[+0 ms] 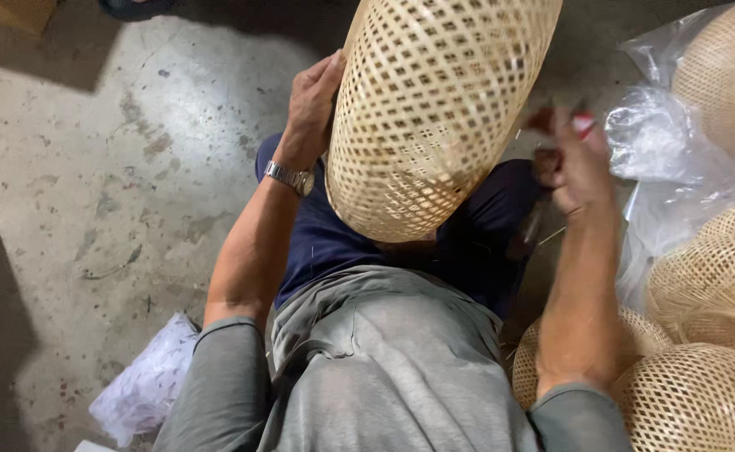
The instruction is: The person sits on the floor and uses a small red-handled tool to trim or adjust the woven bamboo strips on the rim of a large basket. They rotate the basket to access different sections of the rim, working methodically around the circumference.
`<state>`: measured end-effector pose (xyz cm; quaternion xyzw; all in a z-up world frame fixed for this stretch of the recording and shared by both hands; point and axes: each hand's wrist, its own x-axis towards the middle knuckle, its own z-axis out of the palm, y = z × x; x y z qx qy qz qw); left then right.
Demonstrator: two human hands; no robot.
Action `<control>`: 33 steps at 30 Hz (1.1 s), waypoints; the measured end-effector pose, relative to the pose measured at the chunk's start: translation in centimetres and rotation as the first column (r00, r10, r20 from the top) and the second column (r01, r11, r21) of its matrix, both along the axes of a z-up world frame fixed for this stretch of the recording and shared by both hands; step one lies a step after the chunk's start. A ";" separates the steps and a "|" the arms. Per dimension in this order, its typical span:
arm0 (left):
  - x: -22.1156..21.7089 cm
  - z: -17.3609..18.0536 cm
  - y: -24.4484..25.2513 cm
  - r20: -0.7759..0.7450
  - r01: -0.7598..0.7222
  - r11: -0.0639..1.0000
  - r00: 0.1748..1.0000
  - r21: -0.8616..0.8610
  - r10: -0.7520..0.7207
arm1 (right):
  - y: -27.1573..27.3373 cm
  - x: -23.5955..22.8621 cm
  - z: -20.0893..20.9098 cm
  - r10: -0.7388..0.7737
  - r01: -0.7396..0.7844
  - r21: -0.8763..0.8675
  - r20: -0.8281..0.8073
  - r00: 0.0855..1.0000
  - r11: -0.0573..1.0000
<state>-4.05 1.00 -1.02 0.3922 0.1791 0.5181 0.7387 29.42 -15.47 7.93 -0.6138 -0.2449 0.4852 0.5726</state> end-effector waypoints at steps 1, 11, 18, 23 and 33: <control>-0.1 -0.1 0.2 0.009 0.002 1.000 1.000 -0.014 -0.002 | -0.3 -0.3 -1.6 0.128 -0.126 0.040 -0.047 0.991 0.991; 0.0 -0.5 1.8 0.012 -0.033 0.985 0.999 -0.167 0.035 | -0.7 -2.3 -7.6 0.357 -0.343 0.163 -0.067 0.932 0.925; 0.4 -1.7 2.7 0.016 -0.033 0.981 0.999 -0.189 0.036 | 0.8 -2.6 -4.8 0.315 -0.307 0.110 -0.065 0.947 0.945; 0.4 -0.3 1.9 -0.012 -0.009 0.962 1.000 -0.273 0.006 | 1.1 -2.0 -4.4 0.323 -0.312 0.147 -0.054 0.945 0.939; 0.4 -7.3 0.0 -0.100 0.057 0.995 0.993 -0.076 -0.064 | 1.6 -1.3 -3.5 0.303 -0.270 0.193 -0.170 0.938 0.943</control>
